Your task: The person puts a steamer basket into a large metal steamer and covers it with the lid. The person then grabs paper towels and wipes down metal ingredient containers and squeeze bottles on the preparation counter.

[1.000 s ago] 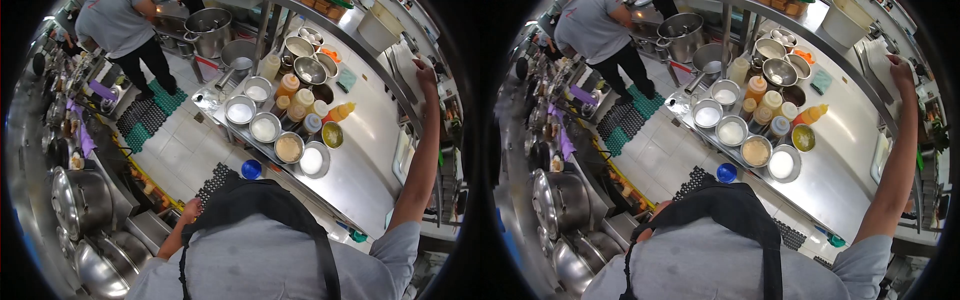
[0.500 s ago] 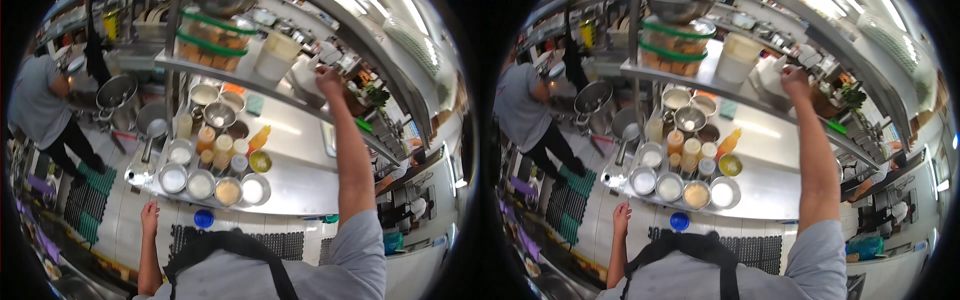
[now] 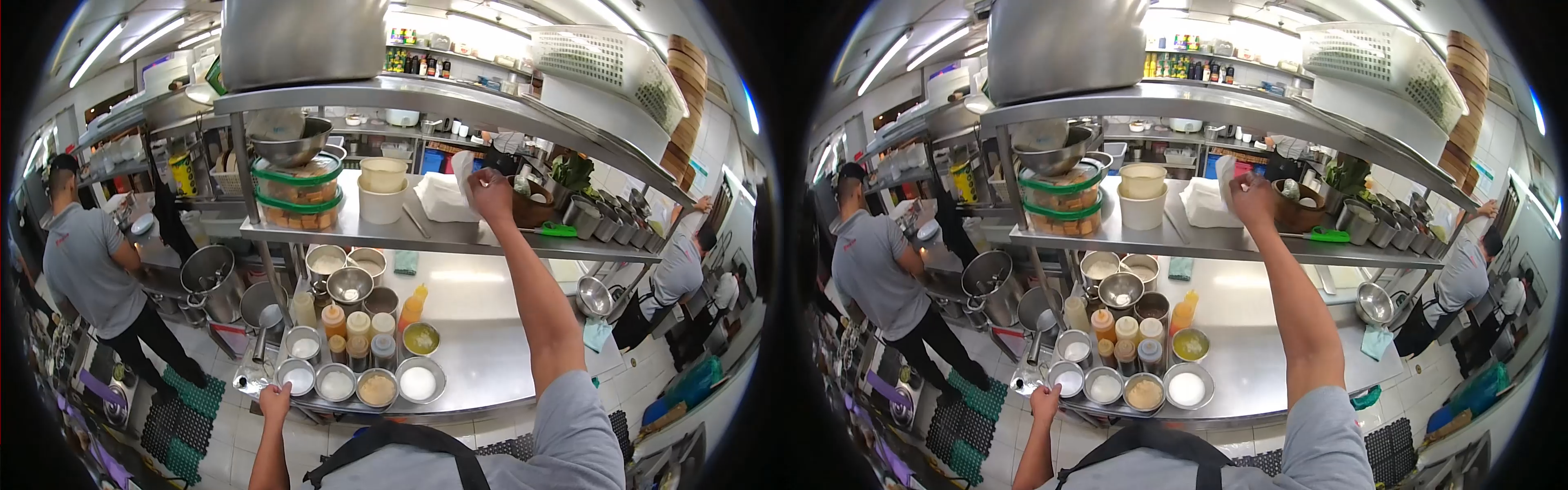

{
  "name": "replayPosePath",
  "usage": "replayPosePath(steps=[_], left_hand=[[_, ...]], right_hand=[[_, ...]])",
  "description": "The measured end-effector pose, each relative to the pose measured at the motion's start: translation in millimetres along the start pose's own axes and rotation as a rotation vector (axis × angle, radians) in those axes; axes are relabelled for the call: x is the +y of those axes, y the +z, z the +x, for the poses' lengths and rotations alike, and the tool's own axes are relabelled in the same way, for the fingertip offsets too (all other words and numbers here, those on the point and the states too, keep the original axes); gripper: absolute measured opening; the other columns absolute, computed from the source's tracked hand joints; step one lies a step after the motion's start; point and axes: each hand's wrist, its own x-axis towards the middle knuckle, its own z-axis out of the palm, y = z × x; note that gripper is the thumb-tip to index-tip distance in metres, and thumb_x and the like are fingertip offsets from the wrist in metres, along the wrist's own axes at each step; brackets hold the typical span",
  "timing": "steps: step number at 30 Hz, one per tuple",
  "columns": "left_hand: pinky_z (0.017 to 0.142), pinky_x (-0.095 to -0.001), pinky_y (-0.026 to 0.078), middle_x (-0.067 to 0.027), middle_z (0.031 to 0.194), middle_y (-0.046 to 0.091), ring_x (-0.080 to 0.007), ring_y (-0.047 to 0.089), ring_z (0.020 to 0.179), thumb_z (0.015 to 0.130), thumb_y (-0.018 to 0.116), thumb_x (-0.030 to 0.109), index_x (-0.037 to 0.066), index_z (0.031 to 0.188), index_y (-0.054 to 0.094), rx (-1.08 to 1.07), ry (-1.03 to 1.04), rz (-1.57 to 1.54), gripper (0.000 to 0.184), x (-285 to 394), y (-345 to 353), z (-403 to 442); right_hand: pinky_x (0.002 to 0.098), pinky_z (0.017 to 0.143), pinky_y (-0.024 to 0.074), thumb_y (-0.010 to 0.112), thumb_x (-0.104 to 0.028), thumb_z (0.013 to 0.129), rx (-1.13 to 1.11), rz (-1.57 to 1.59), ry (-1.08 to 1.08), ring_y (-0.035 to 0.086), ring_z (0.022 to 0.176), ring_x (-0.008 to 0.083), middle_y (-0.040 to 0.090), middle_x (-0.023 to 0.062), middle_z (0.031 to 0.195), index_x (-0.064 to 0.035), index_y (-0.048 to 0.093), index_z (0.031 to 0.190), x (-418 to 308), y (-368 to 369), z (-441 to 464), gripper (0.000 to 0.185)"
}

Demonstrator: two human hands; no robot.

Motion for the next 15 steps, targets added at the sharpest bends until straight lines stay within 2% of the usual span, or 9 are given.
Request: replayPosePath(steps=[1,4,6,8,10,11,12,14,15], left_hand=[[0.067,-0.0508,0.051,-0.0238,0.066,0.065,-0.041,0.067,0.066,0.08,0.078,0.044,-0.005,0.068,0.065,0.044,0.043,0.01,0.052,1.2,3.2,-1.5],[0.07,-0.0523,0.051,-0.027,0.067,0.064,-0.044,0.066,0.068,0.082,0.072,0.039,-0.008,0.069,0.064,0.062,0.017,0.059,0.05,2.2,11.4,1.2],[0.071,-0.0548,0.049,-0.0301,0.07,0.064,-0.0474,0.065,0.07,0.083,0.063,0.03,-0.01,0.071,0.063,0.116,0.038,0.058,0.042,3.2,18.0,-0.1],[0.072,-0.0556,0.049,-0.0312,0.072,0.064,-0.0481,0.065,0.071,0.083,0.062,0.026,-0.011,0.071,0.063,0.211,0.096,0.086,0.039,0.9,25.5,1.1],[0.072,-0.0561,0.047,-0.0322,0.073,0.064,-0.0486,0.063,0.071,0.083,0.06,0.023,-0.011,0.071,0.063,0.234,0.079,0.058,0.036,-4.8,32.9,5.2],[0.072,-0.0562,0.047,-0.032,0.073,0.064,-0.0485,0.063,0.07,0.083,0.059,0.022,-0.011,0.071,0.062,0.263,0.088,0.049,0.036,-5.1,34.7,4.5],[0.072,-0.0564,0.047,-0.0319,0.073,0.063,-0.0484,0.062,0.069,0.083,0.059,0.022,-0.012,0.071,0.062,0.291,0.097,0.041,0.035,-5.6,35.2,4.1],[0.07,-0.0562,0.046,-0.0312,0.071,0.063,-0.048,0.061,0.066,0.083,0.059,0.021,-0.012,0.071,0.062,0.317,0.103,-0.012,0.035,-4.5,31.9,5.6],[0.069,-0.0559,0.046,-0.0308,0.069,0.062,-0.0478,0.06,0.064,0.083,0.059,0.02,-0.012,0.07,0.062,0.315,0.099,-0.054,0.034,-0.2,24.0,3.2]], right_hand=[[0.0349,0.082,0.0557,0.07,-0.024,0.094,-0.041,0.127,0.149,0.074,0.095,0.0231,0.077,0.0135,0.1,-0.0012,0.071,0.107,-5.5,-10.6,0.0,0.026],[0.04,0.085,0.0563,0.07,-0.026,0.094,-0.106,0.525,0.07,0.073,0.094,0.0278,0.075,0.0103,0.104,-0.0016,0.066,0.117,-18.0,-51.8,-29.1,0.034],[0.0394,0.092,0.0528,0.07,-0.022,0.094,-0.356,1.275,0.514,0.068,0.106,0.0254,0.07,0.013,0.115,-0.0036,0.061,0.121,-61.4,-89.5,-90.3,0.034],[0.0396,0.096,0.0497,0.06,-0.021,0.101,-0.485,0.51,-0.122,0.062,0.102,0.0249,0.065,0.0091,0.106,-0.0063,0.059,0.117,-84.9,-106.7,-167.7,0.022],[0.0377,0.093,0.0507,0.061,-0.029,0.102,-0.885,0.515,0.295,0.063,0.101,0.023,0.065,0.01,0.108,-0.0043,0.056,0.121,-116.6,-118.0,-236.6,0.032],[0.0355,0.094,0.051,0.066,-0.034,0.1,-0.976,0.795,0.327,0.063,0.104,0.0206,0.066,0.011,0.111,-0.0041,0.056,0.126,-113.8,-111.6,-279.0,0.04],[0.0332,0.096,0.0502,0.072,-0.037,0.097,-1.135,0.748,0.396,0.063,0.107,0.0187,0.066,0.0116,0.116,-0.0044,0.055,0.132,-121.1,-123.5,-298.0,0.051],[0.0319,0.097,0.0493,0.074,-0.037,0.095,-1.329,0.868,0.485,0.063,0.109,0.0176,0.067,0.0097,0.119,-0.0045,0.055,0.135,-122.7,-134.7,-340.0,0.055],[0.0323,0.096,0.0495,0.072,-0.032,0.097,-1.394,0.901,0.434,0.062,0.109,0.0166,0.066,0.0079,0.118,-0.0048,0.057,0.133,-117.6,-133.6,-367.1,0.048]])
